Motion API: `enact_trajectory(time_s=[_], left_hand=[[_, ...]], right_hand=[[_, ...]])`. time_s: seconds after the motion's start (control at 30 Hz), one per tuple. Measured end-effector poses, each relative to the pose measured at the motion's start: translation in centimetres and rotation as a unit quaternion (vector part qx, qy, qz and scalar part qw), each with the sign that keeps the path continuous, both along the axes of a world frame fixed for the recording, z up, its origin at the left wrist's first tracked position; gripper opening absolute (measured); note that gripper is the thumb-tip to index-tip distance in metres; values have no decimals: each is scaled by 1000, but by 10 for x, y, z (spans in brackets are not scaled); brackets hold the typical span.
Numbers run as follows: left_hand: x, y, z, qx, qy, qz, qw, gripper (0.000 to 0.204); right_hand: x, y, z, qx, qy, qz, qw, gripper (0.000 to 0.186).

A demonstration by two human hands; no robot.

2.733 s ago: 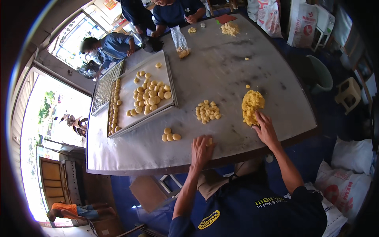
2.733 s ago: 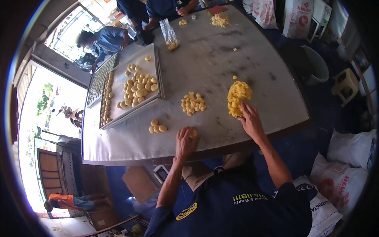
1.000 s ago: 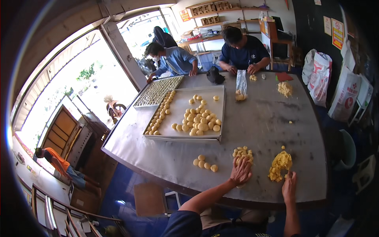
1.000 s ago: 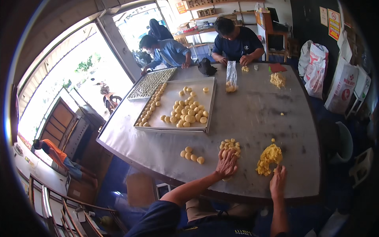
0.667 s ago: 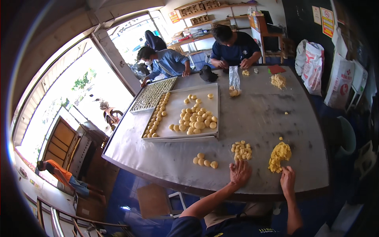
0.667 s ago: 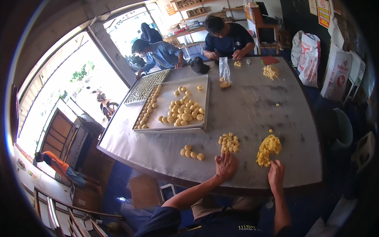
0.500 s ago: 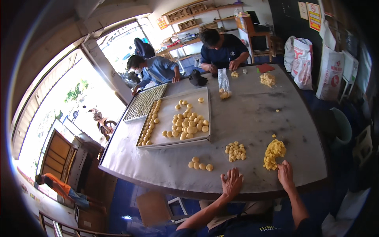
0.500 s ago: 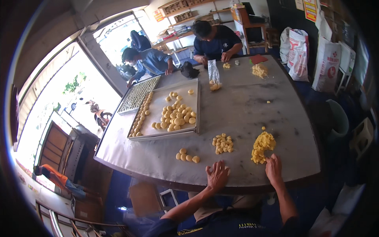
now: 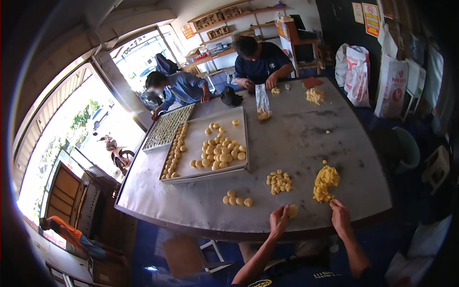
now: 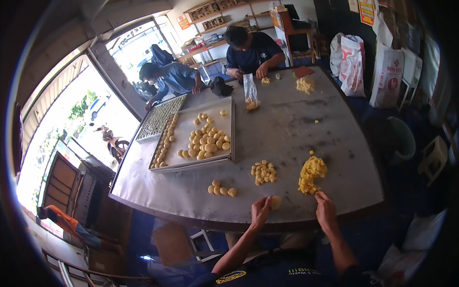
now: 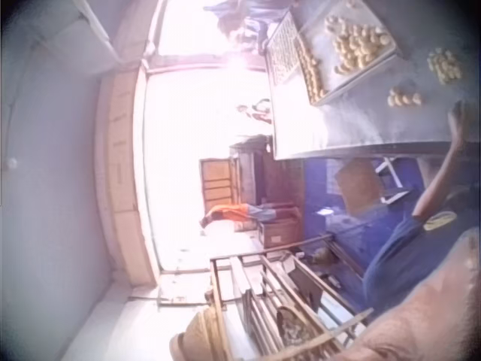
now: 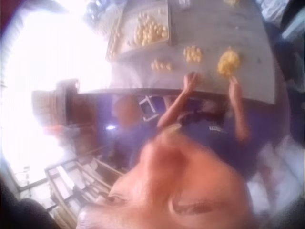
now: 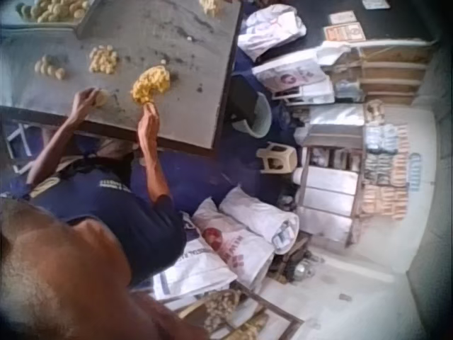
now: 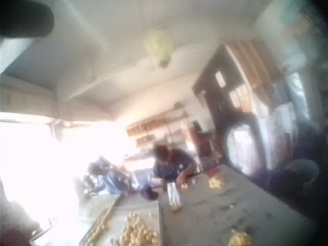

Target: The person divides a large mass of yellow dough into smaller portions by hand, rolling each piece into a small ball and placing it onto a metal tray alongside other completed dough balls.

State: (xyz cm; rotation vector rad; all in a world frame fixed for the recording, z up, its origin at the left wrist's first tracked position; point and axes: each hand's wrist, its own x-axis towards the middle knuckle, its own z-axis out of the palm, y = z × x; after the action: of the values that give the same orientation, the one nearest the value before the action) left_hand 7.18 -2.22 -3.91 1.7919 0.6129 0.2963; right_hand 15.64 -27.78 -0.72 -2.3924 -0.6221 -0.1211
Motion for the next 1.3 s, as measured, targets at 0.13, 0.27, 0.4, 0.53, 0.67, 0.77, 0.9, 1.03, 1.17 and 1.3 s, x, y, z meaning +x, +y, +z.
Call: enact_trajectory(time_s=[0.13, 0.27, 0.4, 0.53, 0.67, 0.77, 0.9, 1.03, 1.17, 1.3], left_hand=[[15, -21, 6, -69, 10, -2, 998, 44], [24, -49, -9, -61, -164, -57, 983, 41], [30, -15, 13, 45, 41, -151, 987, 32], [6, 27, -76, 157, -88, -123, 976, 32], [9, -22, -38, 224, 34, -27, 974, 24], [7, -17, -35, 218, 37, -74, 972, 26], [5, -13, -25, 197, -57, -118, 972, 25], [4, -8, -17, 103, -126, -133, 978, 27], [10, -17, -3, 72, -74, -161, 982, 27], [7, -2, -16, 138, -95, -155, 974, 21]], right_hand=[[-20, 56, 31, 168, 31, 22, 985, 28], [-19, 87, 21, 198, -21, 49, 979, 28], [-12, 82, 26, 195, 5, 100, 976, 26], [-37, 123, 29, 246, 51, 238, 938, 24], [-28, 109, 17, 206, 78, 143, 965, 26], [-33, 113, 9, 125, 12, 148, 981, 27], [-36, 112, 21, 90, -31, 158, 983, 31], [-3, 105, 15, 147, 136, 144, 969, 48], [30, 102, -22, 47, 198, 134, 970, 53], [31, 92, -12, 113, 81, 143, 980, 75]])
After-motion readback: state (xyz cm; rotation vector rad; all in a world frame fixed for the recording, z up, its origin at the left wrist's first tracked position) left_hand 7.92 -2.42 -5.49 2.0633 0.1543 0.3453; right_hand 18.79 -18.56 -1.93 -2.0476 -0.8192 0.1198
